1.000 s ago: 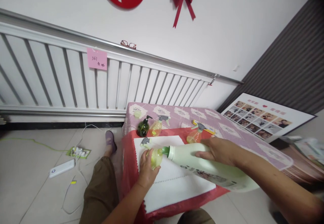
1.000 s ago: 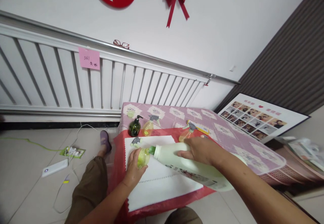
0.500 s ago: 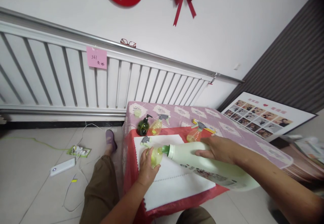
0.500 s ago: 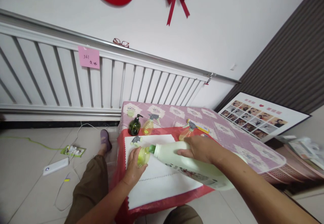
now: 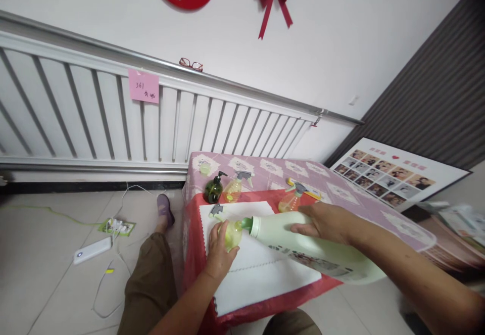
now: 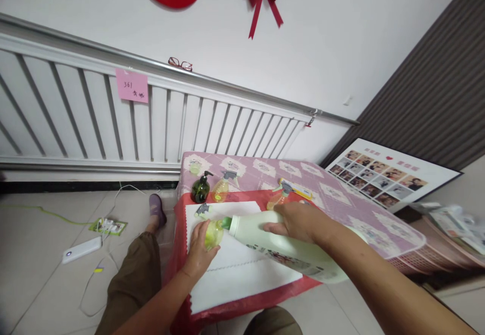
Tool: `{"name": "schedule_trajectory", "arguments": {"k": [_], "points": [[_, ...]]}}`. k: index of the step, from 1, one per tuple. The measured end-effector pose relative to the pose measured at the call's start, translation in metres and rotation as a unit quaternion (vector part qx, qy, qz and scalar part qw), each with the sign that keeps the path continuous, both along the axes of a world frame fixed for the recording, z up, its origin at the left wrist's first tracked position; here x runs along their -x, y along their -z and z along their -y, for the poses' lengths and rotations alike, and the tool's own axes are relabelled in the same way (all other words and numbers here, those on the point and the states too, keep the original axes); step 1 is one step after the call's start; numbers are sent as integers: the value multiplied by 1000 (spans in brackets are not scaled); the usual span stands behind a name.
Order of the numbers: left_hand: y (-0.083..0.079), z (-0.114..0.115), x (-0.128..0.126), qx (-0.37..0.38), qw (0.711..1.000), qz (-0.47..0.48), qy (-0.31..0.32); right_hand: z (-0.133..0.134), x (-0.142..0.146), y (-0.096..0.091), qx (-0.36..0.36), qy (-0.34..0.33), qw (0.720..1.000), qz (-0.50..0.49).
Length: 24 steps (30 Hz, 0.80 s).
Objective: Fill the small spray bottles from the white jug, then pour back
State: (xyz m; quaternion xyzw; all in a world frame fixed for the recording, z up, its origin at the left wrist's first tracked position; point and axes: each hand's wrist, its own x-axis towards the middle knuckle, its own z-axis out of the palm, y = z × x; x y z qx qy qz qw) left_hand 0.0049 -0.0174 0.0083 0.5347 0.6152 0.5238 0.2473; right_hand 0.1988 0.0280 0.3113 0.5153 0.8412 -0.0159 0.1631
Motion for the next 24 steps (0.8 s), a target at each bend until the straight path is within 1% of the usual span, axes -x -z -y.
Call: {"name": "schedule_trajectory", "arguments": {"k": [3,8,16,24], "points": [[2,-1,0,-15,1000,14,-4,2,3,-2,3,0,1000,1],[4,-1,0,-17,1000,19,-8,2,4,-3,11,-2,1000,-2],[1,0,0,-12,1000,-6,-3,-7,-7,5,0,-17,1000,-3],[-3,1,1,2,1000,-16,3,-3,-1,1,9,-12,1000,-8]]}}
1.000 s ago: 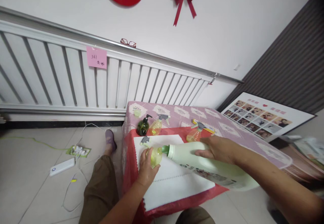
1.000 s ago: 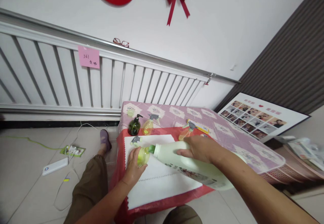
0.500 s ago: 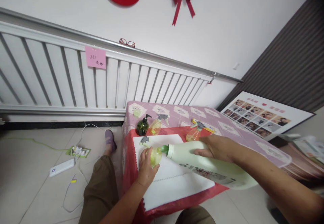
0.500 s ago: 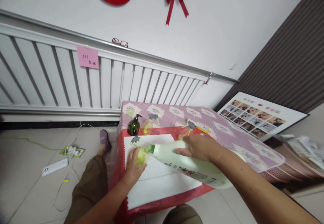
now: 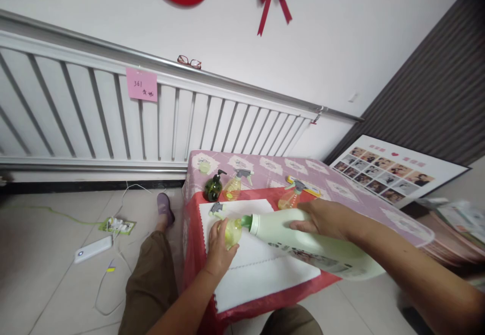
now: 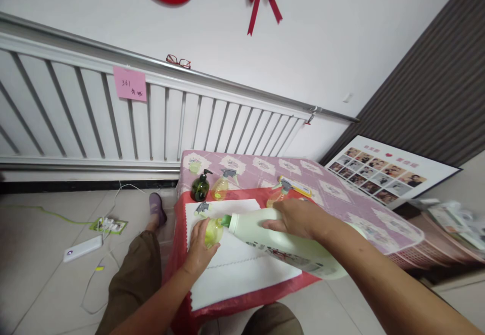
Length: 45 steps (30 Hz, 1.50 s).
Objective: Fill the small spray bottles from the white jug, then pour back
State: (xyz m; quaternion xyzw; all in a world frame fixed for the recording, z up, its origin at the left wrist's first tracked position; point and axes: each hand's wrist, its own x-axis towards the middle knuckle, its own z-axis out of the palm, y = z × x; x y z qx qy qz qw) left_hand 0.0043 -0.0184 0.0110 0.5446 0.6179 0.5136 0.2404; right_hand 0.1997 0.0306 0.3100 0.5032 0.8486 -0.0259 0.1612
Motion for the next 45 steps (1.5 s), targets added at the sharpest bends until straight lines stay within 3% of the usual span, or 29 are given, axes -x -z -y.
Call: {"name": "schedule_trajectory", "arguments": {"k": [45], "points": [[-1,1,2,-12,1000,2,3,2,4,-4,5,2,1000,3]]}}
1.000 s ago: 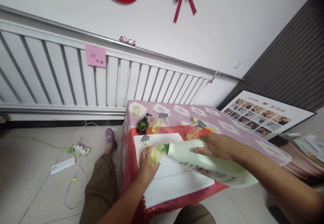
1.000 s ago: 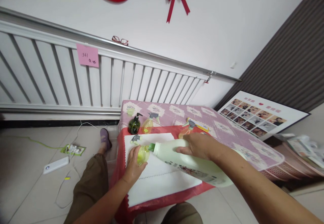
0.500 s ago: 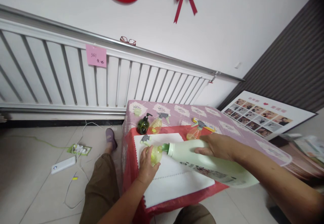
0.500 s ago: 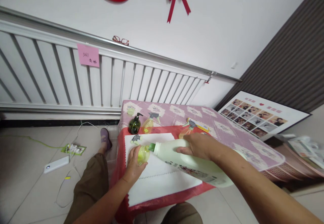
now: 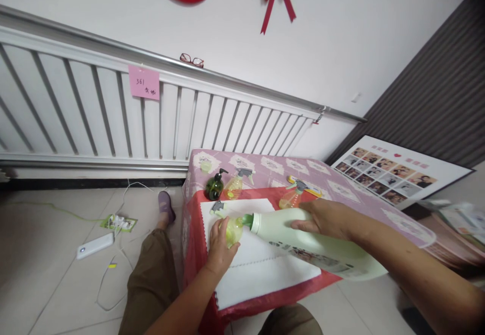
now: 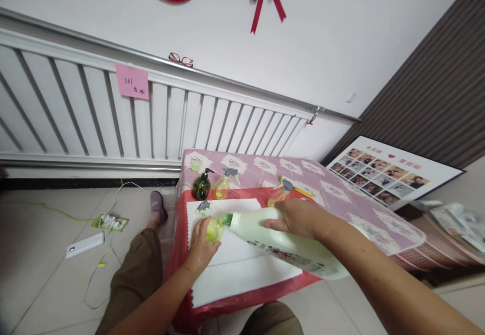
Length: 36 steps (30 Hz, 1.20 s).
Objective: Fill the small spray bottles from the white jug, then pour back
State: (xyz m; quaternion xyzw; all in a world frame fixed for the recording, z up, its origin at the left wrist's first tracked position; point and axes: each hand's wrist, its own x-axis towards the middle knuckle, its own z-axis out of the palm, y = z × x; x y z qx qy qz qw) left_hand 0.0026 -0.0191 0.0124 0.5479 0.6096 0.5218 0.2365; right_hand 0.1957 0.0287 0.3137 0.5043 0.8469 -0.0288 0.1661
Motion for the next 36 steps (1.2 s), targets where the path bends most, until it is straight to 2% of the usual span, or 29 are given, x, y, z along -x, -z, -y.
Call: {"name": "schedule_trajectory", "arguments": {"k": [36], "points": [[0,0,-1,3,1000,-6,-6,2,2,-2,0,-3,1000,6]]}}
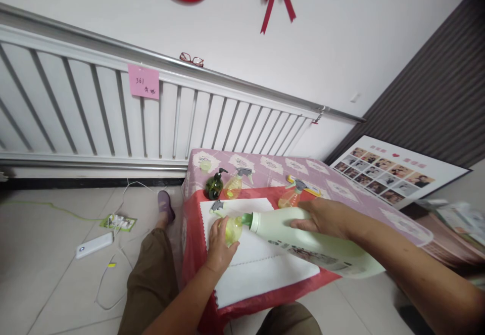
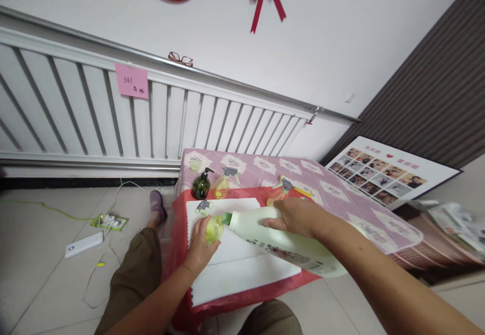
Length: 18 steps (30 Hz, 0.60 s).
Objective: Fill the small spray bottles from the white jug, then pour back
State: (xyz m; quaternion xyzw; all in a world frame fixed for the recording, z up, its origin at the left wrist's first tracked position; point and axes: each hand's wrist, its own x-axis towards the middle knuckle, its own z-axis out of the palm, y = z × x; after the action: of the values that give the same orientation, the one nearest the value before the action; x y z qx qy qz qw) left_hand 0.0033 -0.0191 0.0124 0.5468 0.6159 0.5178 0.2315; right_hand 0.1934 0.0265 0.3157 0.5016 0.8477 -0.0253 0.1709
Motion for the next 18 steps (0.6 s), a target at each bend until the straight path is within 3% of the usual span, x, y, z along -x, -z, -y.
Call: {"name": "schedule_trajectory", "arguments": {"k": [18], "points": [[1,-1,0,3,1000,-3,4,1,0,0,-5,-6,1000,-8]]}}
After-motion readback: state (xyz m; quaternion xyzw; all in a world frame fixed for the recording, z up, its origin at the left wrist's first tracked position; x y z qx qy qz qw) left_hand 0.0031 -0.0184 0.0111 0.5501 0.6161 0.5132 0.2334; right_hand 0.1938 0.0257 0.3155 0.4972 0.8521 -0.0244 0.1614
